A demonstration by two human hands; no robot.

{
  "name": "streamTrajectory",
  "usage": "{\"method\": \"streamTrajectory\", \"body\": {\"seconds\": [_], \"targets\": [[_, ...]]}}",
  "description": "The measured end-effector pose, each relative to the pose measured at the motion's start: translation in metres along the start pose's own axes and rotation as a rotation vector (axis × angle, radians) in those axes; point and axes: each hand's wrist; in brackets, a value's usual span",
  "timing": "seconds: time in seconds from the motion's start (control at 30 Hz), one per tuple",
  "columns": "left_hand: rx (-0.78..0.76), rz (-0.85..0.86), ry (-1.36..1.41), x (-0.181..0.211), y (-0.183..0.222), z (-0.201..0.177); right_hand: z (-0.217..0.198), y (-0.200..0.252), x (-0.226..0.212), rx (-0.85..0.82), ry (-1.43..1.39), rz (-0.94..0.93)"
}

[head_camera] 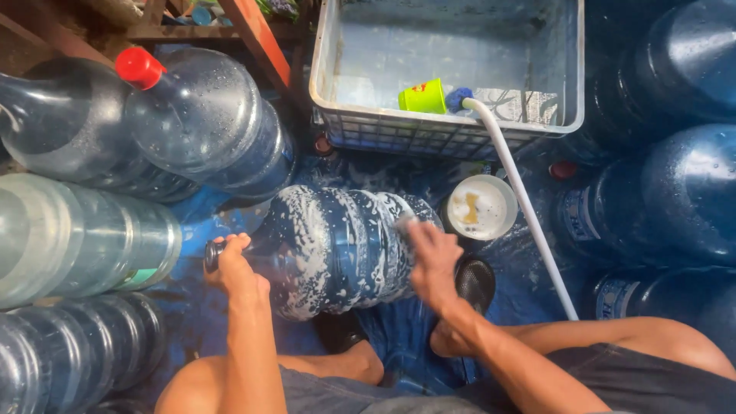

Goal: Scrubbing the exterior of a large plastic water jug with soap and a sponge, then rinsing it with water using a cup.

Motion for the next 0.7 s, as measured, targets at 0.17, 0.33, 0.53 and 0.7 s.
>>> {"method": "streamTrajectory", "body": {"seconds": [0.17,0.33,0.53,0.7], "targets": [[-0.018,-0.009,-0.035,-0.007,-0.006,-0.010,-0.024,0.037,0.000,-0.053,0.043,-0.242],[-0.095,0.015,-0.018,0.001,0.002,-0.011,-0.015,0.007,0.005,-0.204,0.133,0.151],[-0.222,0.030,-0.072,0.000,-0.002,-0.016,-0.020,0.019,0.003,-0.205,-0.065,-0.113],[-0.334,0.037,-0.056,-0.004,-0.007,-0.021,-0.005,-0.006,0.018,-0.469,-0.187,0.258]]}}
Point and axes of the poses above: each hand's wrist, its own y-axis away from the middle knuckle, its own z-axis out of the palm, x = y × z, and after that the axes turned 14 degrees about y, right-handed
